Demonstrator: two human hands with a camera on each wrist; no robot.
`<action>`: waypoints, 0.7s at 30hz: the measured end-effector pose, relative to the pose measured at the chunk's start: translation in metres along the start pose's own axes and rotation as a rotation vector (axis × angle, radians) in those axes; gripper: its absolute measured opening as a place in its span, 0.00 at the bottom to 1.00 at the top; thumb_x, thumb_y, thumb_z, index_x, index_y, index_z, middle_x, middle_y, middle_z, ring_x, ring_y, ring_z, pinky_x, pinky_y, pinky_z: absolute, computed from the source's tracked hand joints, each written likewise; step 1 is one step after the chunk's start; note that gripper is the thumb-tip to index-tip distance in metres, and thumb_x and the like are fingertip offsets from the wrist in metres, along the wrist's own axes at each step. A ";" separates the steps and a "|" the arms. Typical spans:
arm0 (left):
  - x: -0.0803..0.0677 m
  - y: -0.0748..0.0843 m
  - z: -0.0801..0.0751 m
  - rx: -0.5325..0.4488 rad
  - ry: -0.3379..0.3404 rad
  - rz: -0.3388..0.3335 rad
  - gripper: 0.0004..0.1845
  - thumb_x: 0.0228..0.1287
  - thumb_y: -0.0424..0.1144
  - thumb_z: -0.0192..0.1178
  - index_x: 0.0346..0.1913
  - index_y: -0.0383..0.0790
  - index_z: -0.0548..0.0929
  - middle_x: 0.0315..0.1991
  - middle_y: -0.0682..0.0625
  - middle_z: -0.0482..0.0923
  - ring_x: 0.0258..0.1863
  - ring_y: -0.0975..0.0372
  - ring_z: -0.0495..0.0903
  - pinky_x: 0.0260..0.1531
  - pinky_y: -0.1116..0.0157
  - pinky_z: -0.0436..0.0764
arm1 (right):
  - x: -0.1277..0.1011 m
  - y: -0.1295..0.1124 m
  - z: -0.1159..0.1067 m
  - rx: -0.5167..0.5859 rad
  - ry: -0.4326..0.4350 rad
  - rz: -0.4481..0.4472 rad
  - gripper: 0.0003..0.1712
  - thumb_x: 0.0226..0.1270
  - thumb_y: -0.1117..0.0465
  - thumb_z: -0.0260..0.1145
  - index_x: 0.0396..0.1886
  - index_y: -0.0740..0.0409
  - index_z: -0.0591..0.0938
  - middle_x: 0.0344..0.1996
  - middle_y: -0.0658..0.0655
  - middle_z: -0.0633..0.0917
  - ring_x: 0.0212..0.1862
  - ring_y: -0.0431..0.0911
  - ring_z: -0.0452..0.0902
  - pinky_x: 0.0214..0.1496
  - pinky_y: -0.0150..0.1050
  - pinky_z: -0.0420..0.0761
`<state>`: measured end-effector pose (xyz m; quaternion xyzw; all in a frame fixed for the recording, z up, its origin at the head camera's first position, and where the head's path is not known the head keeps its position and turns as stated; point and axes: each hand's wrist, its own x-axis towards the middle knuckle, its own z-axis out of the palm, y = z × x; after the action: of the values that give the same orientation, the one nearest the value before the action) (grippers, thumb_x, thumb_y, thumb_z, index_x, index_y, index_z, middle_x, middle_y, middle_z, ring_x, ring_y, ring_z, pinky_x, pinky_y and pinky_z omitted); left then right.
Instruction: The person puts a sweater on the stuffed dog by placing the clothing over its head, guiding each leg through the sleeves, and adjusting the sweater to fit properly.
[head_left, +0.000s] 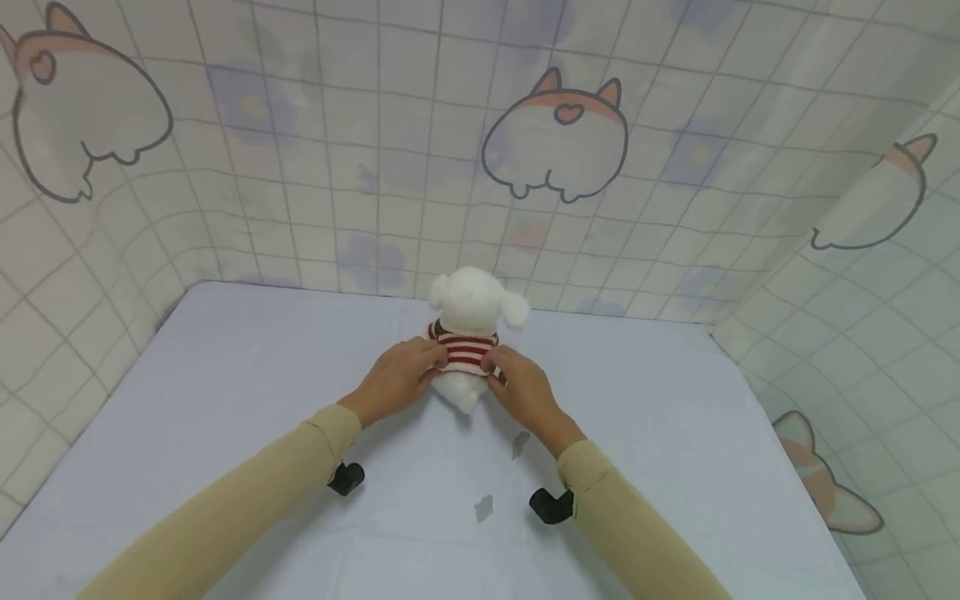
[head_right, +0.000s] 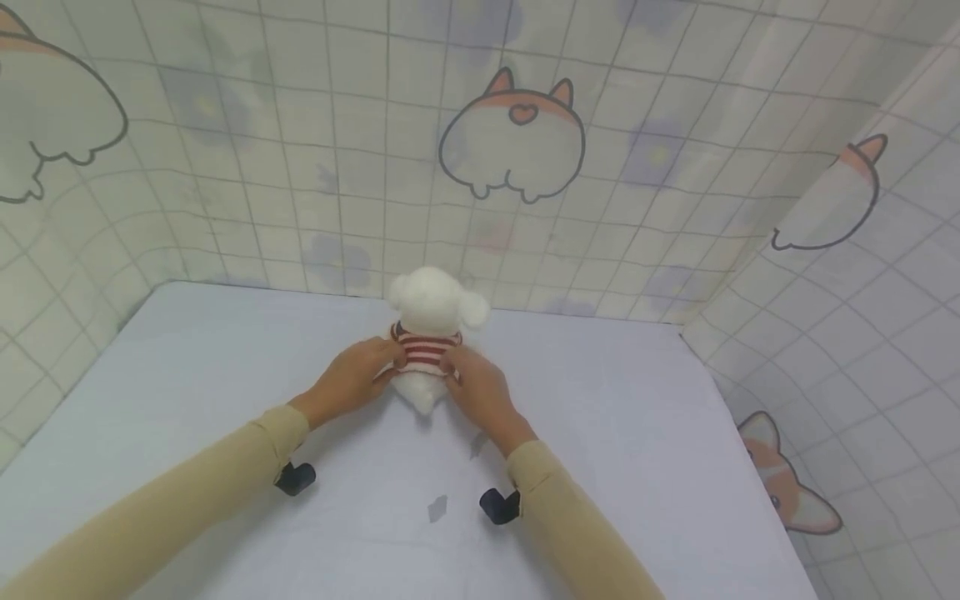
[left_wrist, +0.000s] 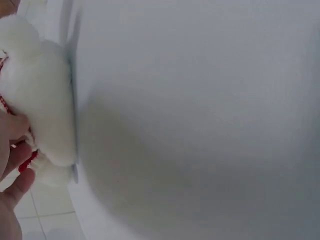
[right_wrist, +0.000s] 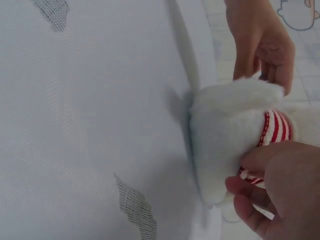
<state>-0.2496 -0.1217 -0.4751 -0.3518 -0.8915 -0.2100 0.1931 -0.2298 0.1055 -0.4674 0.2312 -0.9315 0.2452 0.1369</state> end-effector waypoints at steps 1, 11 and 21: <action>-0.001 -0.001 -0.001 -0.001 -0.019 0.004 0.09 0.58 0.29 0.67 0.34 0.44 0.77 0.32 0.52 0.78 0.32 0.61 0.76 0.32 0.64 0.77 | 0.000 0.000 0.000 -0.008 -0.016 0.007 0.09 0.59 0.70 0.67 0.34 0.52 0.79 0.35 0.49 0.82 0.33 0.41 0.78 0.35 0.34 0.78; -0.003 -0.009 -0.007 -0.090 -0.254 -0.105 0.05 0.62 0.30 0.62 0.34 0.44 0.79 0.32 0.53 0.80 0.34 0.63 0.76 0.37 0.63 0.78 | -0.001 0.007 0.000 -0.033 -0.172 0.102 0.04 0.61 0.64 0.69 0.32 0.50 0.83 0.35 0.48 0.85 0.33 0.42 0.77 0.34 0.37 0.77; -0.006 0.003 -0.004 -0.009 -0.062 -0.017 0.09 0.56 0.35 0.69 0.35 0.46 0.77 0.34 0.55 0.78 0.35 0.62 0.75 0.34 0.65 0.77 | -0.007 -0.008 0.002 -0.042 -0.043 0.006 0.09 0.57 0.65 0.71 0.33 0.52 0.79 0.35 0.49 0.80 0.30 0.41 0.76 0.28 0.30 0.74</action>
<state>-0.2428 -0.1246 -0.4738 -0.3515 -0.8991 -0.2047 0.1618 -0.2205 0.1006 -0.4687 0.2307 -0.9399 0.2209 0.1210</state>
